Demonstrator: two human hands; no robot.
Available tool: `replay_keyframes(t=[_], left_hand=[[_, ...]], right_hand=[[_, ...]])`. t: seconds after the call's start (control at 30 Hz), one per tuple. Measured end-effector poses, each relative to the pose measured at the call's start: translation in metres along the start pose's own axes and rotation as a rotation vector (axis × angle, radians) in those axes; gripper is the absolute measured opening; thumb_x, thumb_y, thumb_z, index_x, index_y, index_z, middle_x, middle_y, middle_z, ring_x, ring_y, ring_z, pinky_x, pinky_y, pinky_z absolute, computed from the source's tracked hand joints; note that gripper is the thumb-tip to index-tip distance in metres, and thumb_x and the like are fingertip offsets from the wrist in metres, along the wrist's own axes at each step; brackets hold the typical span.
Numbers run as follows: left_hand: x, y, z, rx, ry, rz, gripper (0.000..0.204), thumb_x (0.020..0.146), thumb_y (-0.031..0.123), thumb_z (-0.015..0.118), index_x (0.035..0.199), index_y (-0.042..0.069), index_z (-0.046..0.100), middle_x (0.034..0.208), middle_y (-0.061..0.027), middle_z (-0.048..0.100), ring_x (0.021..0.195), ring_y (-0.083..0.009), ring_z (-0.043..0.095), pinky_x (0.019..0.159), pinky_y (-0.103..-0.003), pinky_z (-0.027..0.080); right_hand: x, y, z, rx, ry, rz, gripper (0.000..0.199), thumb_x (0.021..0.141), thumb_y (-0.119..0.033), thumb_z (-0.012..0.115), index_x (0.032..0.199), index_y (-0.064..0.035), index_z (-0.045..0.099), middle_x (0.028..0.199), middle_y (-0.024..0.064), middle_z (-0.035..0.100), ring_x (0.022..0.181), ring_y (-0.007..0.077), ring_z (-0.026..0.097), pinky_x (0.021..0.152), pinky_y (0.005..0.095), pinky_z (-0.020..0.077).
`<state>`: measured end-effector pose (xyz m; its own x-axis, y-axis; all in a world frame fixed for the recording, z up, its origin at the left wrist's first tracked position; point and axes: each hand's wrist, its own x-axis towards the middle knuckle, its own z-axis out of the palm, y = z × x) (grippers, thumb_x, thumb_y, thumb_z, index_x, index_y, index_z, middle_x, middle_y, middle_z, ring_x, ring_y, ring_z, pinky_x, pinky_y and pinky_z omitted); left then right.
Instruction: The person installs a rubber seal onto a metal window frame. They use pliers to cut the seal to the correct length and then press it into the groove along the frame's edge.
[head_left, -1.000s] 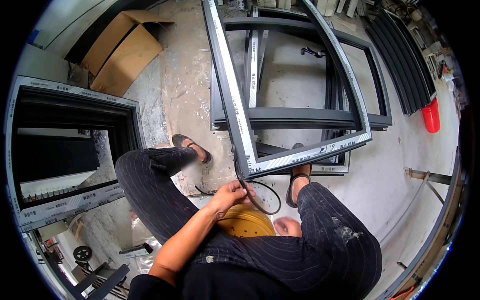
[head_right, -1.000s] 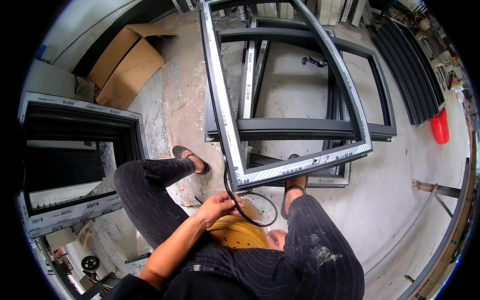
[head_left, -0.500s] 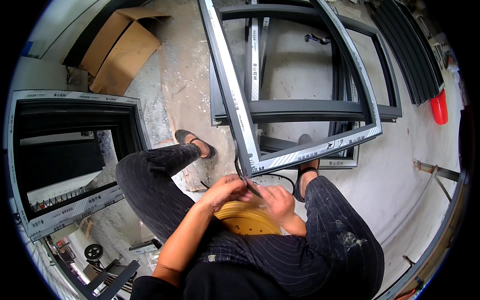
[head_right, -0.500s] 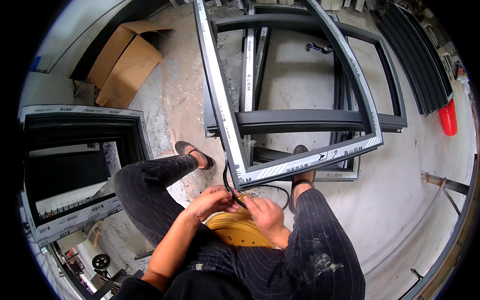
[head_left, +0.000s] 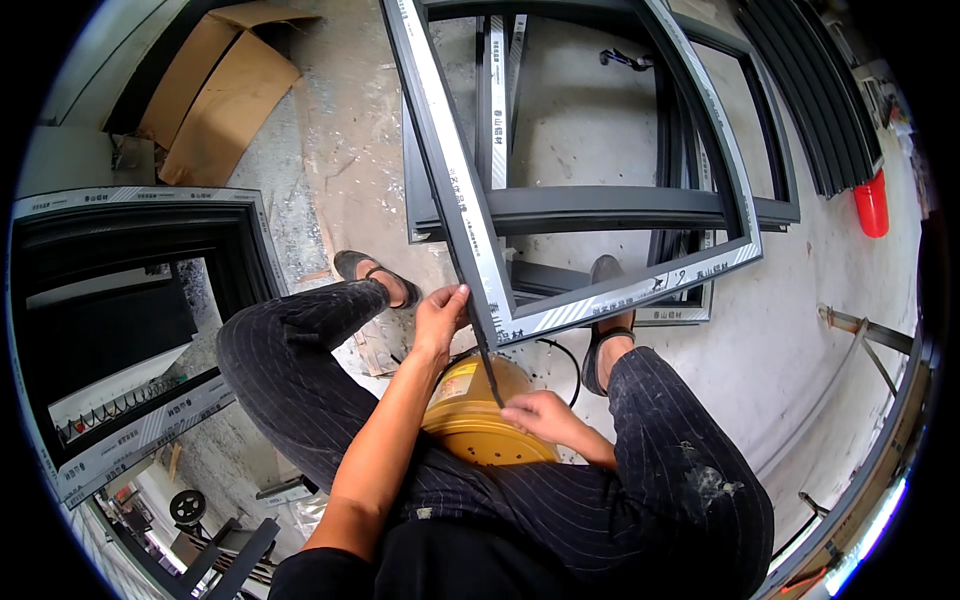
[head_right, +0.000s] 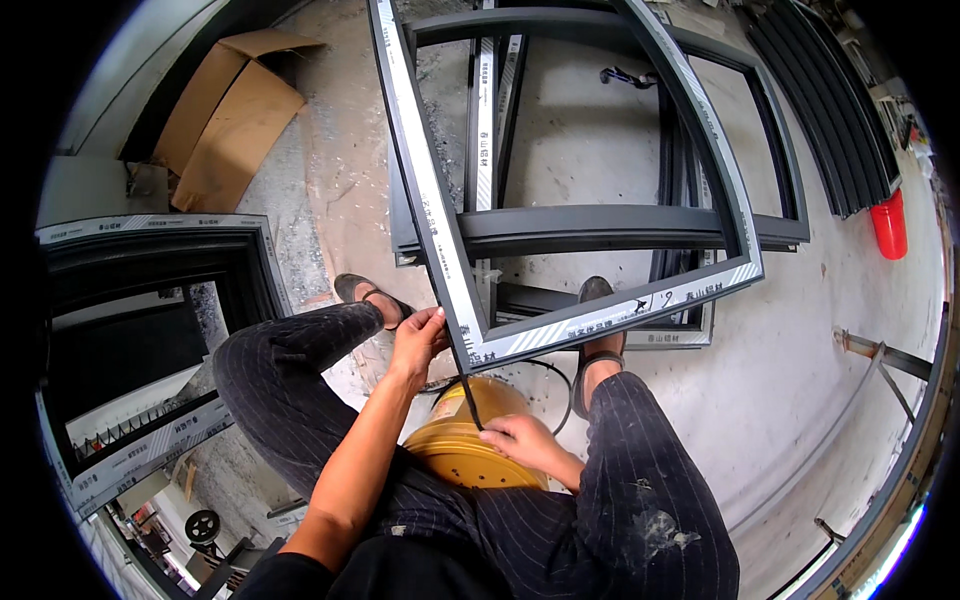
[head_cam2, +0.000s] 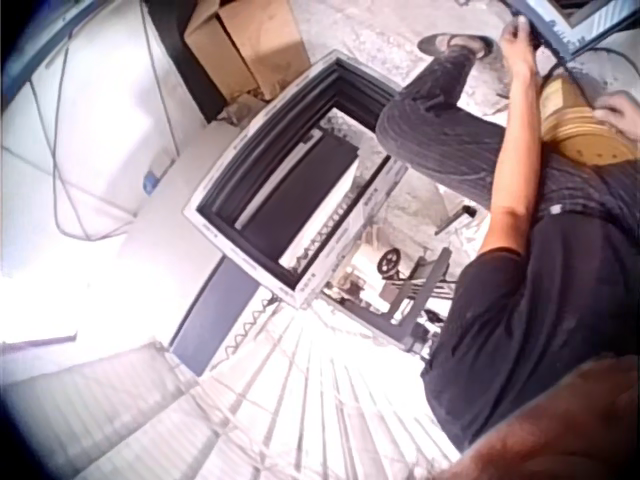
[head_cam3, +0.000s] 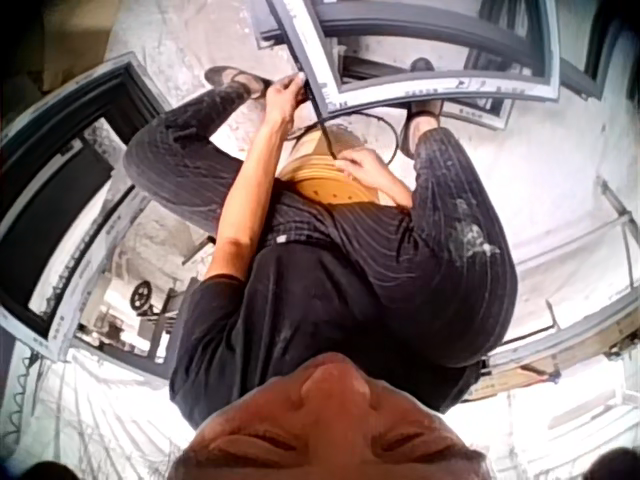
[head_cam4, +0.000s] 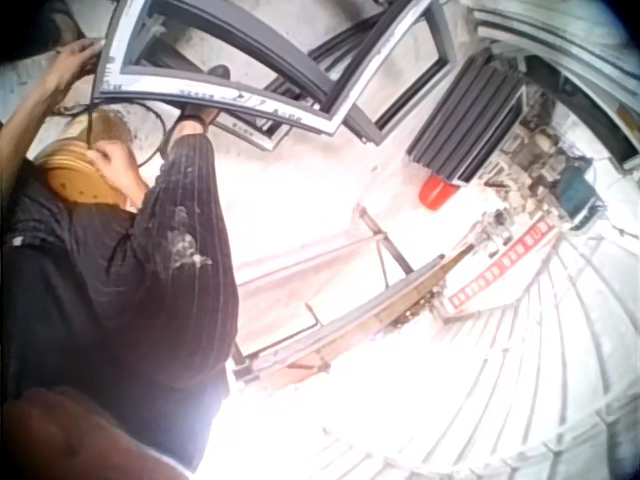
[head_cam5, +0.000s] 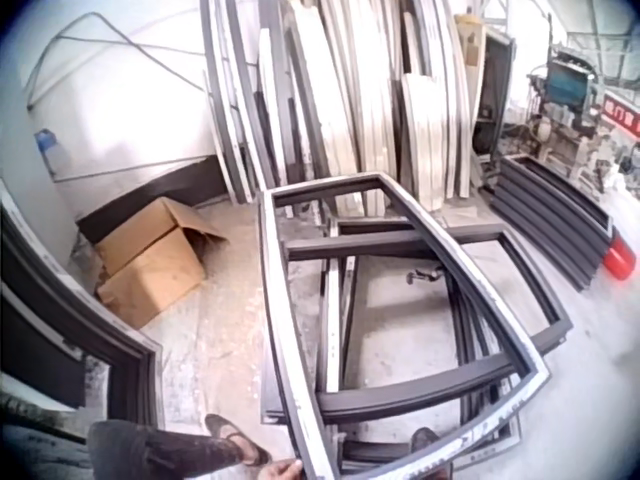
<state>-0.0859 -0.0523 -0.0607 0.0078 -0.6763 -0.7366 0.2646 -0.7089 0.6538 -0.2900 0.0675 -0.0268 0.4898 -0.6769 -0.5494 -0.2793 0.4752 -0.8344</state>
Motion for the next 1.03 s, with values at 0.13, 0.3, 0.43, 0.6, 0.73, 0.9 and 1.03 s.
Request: replay_keyframes(t=[0.13, 0.3, 0.43, 0.6, 0.73, 0.9, 1.03], left_hand=[[0.01, 0.001, -0.001, 0.044, 0.037, 0.055, 0.028, 0.092, 0.023, 0.059, 0.098, -0.004, 0.064, 0.078, -0.0027, 0.064, 0.064, -0.0099, 0.057, 0.063, -0.024, 0.048], [0.014, -0.007, 0.004, 0.141, 0.162, 0.091, 0.029, 0.093, 0.025, 0.058, 0.097, -0.004, 0.064, 0.077, -0.0034, 0.064, 0.063, -0.0107, 0.057, 0.062, -0.026, 0.049], [0.006, 0.003, 0.0, 0.058, 0.055, 0.029, 0.028, 0.092, 0.025, 0.059, 0.098, -0.002, 0.064, 0.08, -0.004, 0.064, 0.064, -0.0117, 0.059, 0.063, -0.026, 0.051], [0.003, -0.012, -0.018, 0.157, -0.08, -0.071, 0.026, 0.094, 0.027, 0.056, 0.101, 0.003, 0.063, 0.089, -0.002, 0.065, 0.079, -0.0114, 0.061, 0.076, -0.03, 0.051], [-0.001, -0.011, -0.011, 0.063, -0.079, -0.086, 0.024, 0.093, 0.024, 0.059, 0.098, 0.001, 0.063, 0.084, -0.0023, 0.064, 0.072, -0.0107, 0.059, 0.069, -0.027, 0.051], [-0.009, -0.028, -0.015, 0.091, -0.081, -0.027, 0.02, 0.092, 0.02, 0.059, 0.09, 0.001, 0.062, 0.077, -0.002, 0.063, 0.064, -0.0099, 0.057, 0.061, -0.024, 0.049], [-0.016, -0.02, -0.008, 0.092, -0.032, -0.049, 0.02, 0.093, 0.02, 0.059, 0.088, 0.001, 0.061, 0.077, -0.0017, 0.062, 0.064, -0.0091, 0.056, 0.06, -0.024, 0.049]], right_hand=[[0.009, -0.004, 0.005, 0.452, -0.277, 0.118, 0.025, 0.093, -0.024, 0.058, 0.094, -0.0004, 0.067, 0.079, 0.0039, 0.061, 0.072, 0.011, 0.056, 0.067, 0.025, 0.0445], [0.018, -0.008, 0.001, 0.241, -0.325, -0.076, 0.022, 0.091, -0.018, 0.059, 0.092, 0.0021, 0.068, 0.088, 0.0065, 0.06, 0.084, 0.0144, 0.058, 0.076, 0.026, 0.0452], [0.015, -0.003, 0.004, 0.267, -0.261, -0.049, 0.024, 0.092, -0.021, 0.059, 0.09, 0.0005, 0.069, 0.084, 0.0058, 0.06, 0.082, 0.0137, 0.057, 0.075, 0.0261, 0.0437], [0.011, 0.001, 0.001, 0.315, -0.223, 0.023, 0.025, 0.092, -0.022, 0.059, 0.089, 0.0008, 0.068, 0.082, 0.0052, 0.061, 0.079, 0.0132, 0.057, 0.073, 0.0255, 0.0442], [0.011, 0.009, 0.0, 0.254, -0.169, -0.001, 0.025, 0.091, -0.024, 0.06, 0.09, 0.0, 0.068, 0.081, 0.006, 0.062, 0.079, 0.0156, 0.059, 0.072, 0.0273, 0.0453], [0.008, 0.009, -0.001, -0.287, 0.058, -0.055, 0.025, 0.088, -0.028, 0.06, 0.092, -0.0054, 0.069, 0.085, 0.0097, 0.063, 0.082, 0.0266, 0.061, 0.073, 0.0344, 0.0466], [0.009, 0.011, -0.003, -0.296, 0.066, -0.044, 0.025, 0.087, -0.029, 0.06, 0.092, -0.0068, 0.069, 0.087, 0.0099, 0.063, 0.084, 0.0285, 0.06, 0.073, 0.0355, 0.0467]])
